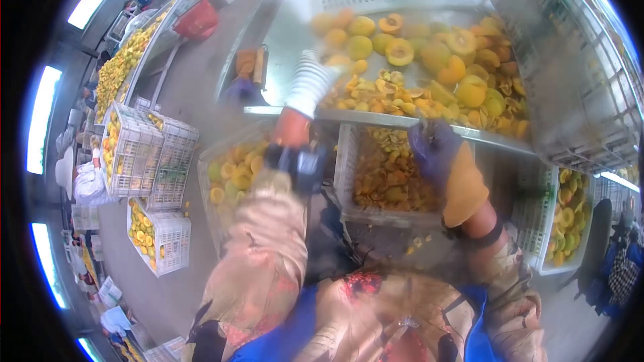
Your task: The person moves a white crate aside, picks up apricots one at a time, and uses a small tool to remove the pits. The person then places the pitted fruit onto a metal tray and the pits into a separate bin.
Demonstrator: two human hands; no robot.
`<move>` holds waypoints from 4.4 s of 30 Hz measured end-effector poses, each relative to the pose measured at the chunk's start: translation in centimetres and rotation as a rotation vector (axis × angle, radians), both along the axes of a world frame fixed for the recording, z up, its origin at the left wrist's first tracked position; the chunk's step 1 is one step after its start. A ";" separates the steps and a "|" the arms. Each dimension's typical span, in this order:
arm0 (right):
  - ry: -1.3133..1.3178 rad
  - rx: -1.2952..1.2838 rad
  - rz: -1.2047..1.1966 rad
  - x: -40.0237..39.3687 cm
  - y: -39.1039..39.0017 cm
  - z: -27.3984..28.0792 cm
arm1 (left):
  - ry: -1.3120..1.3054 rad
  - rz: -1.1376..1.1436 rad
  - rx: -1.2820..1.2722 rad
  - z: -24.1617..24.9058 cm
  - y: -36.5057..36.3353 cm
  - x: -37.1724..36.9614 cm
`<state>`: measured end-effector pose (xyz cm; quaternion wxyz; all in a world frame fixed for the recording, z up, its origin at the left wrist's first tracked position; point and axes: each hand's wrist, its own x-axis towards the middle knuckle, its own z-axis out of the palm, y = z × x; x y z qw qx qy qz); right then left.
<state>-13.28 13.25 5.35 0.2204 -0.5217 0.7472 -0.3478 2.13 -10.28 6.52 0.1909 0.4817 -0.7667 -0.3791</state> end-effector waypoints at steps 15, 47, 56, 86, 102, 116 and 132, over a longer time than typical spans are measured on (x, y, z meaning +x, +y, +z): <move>-1.196 -0.176 -0.139 -0.3 0.0 3.3 | 0.936 -0.244 0.589 -1.5 13.3 -2.1; 0.187 0.409 0.017 4.7 -1.5 2.9 | 0.694 0.093 -0.046 -6.9 12.6 -2.1; 0.248 0.394 0.098 4.4 -1.9 1.8 | 0.718 0.081 0.351 -4.8 12.6 -1.7; 0.224 0.313 0.054 4.0 -2.0 1.7 | 0.420 -0.315 -0.320 -4.2 10.8 -1.0; -0.165 -0.054 0.372 1.6 1.1 3.7 | 0.730 -0.061 0.034 -2.9 11.4 -1.8; 0.319 -0.198 0.353 0.4 2.9 2.0 | 0.715 -0.005 0.185 -4.1 12.4 -3.4; 0.058 0.158 0.399 -0.5 4.5 8.0 | 0.712 0.051 0.279 -2.8 12.6 -3.4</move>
